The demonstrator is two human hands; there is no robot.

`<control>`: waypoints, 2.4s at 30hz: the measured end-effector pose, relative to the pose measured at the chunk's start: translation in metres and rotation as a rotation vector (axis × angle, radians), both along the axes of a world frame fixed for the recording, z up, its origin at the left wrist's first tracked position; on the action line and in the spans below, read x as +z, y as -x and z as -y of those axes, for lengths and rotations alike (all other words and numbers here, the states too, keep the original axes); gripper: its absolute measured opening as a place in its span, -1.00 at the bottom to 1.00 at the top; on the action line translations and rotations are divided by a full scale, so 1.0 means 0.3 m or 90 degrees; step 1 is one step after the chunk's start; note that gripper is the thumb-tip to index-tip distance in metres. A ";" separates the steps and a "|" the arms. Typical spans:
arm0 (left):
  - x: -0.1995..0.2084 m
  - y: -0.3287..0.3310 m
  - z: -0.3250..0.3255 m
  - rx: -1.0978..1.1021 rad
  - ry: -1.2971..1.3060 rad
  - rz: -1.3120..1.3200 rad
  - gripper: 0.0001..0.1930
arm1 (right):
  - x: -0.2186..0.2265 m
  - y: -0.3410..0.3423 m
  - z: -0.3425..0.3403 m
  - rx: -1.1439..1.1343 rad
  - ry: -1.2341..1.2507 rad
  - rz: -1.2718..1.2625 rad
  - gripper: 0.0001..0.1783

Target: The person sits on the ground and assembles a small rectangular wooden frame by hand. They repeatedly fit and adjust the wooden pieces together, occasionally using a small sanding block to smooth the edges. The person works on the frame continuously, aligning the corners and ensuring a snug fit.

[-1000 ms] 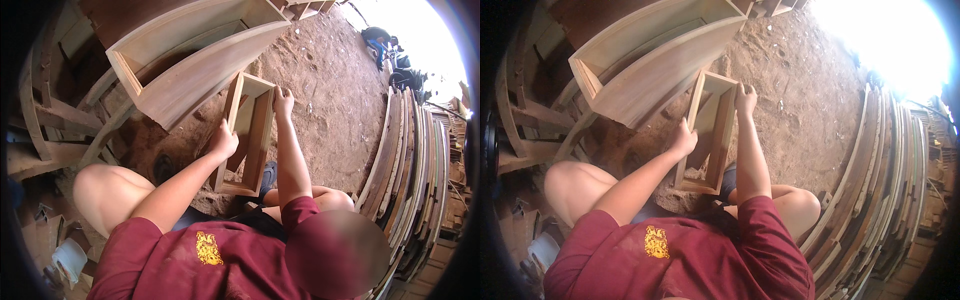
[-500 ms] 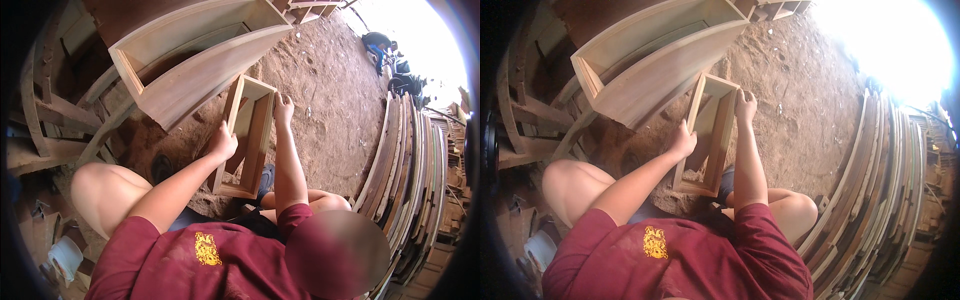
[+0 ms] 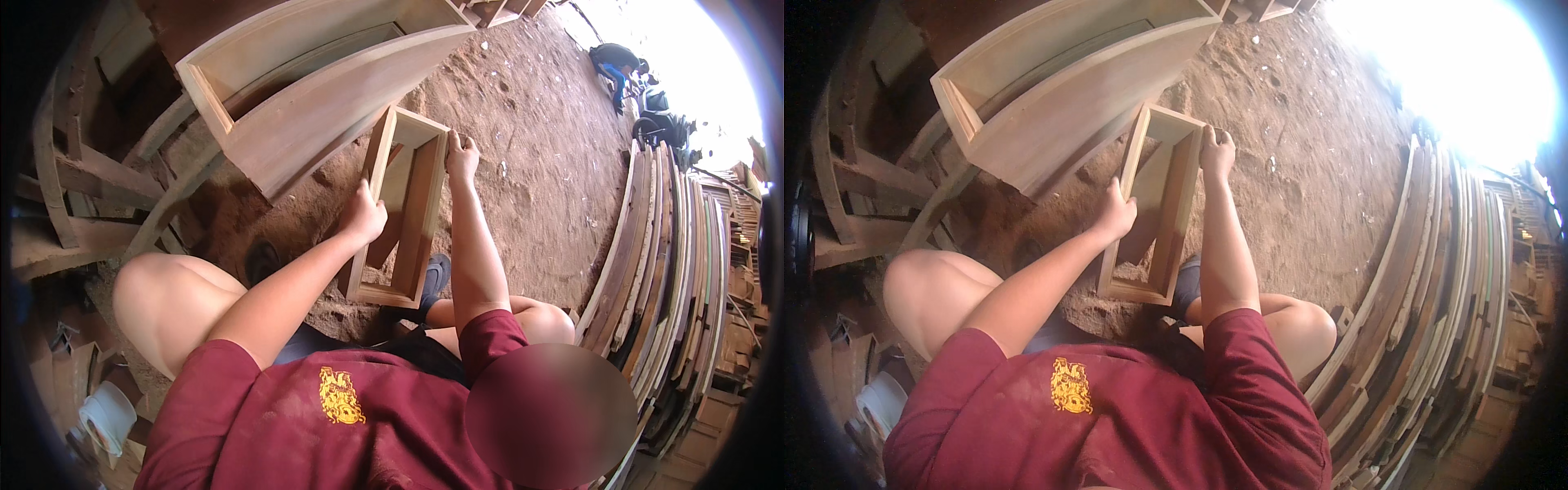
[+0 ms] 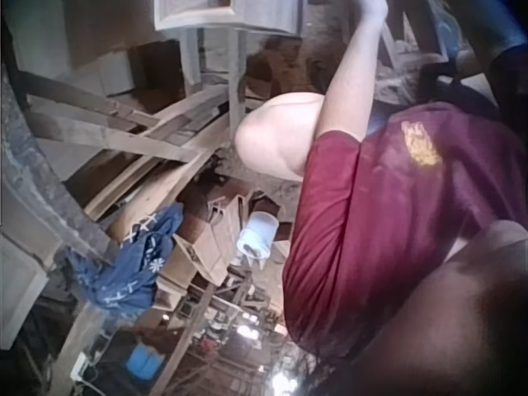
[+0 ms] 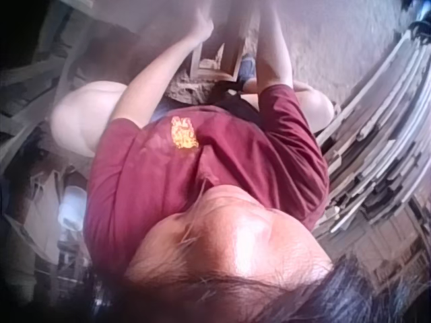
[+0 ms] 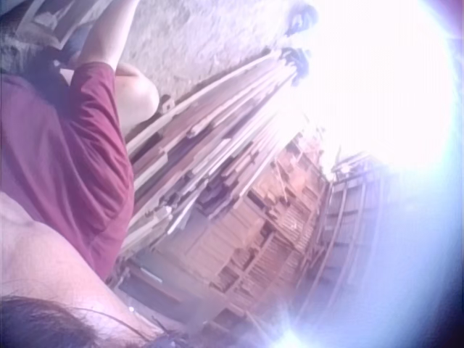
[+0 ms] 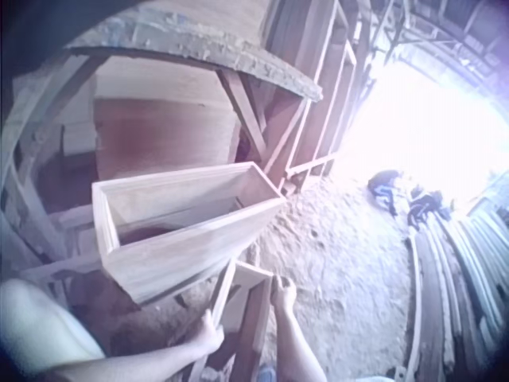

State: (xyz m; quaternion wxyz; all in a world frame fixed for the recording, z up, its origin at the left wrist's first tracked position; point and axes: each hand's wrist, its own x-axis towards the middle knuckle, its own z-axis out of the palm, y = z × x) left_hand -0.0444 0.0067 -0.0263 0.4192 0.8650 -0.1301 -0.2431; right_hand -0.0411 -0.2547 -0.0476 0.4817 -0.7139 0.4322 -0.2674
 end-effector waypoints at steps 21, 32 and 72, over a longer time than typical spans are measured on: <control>0.001 -0.012 -0.001 -0.026 0.032 -0.035 -0.28 | 0.103 0.478 -0.416 0.045 0.075 -0.115 -0.60; -0.033 -0.026 0.002 -0.026 0.010 -0.025 -0.27 | 0.104 0.504 -0.440 0.063 0.106 -0.086 -0.61; -0.009 -0.165 0.213 -0.100 0.069 -0.015 -0.17 | 0.096 0.752 -0.561 0.084 0.033 -0.158 -0.55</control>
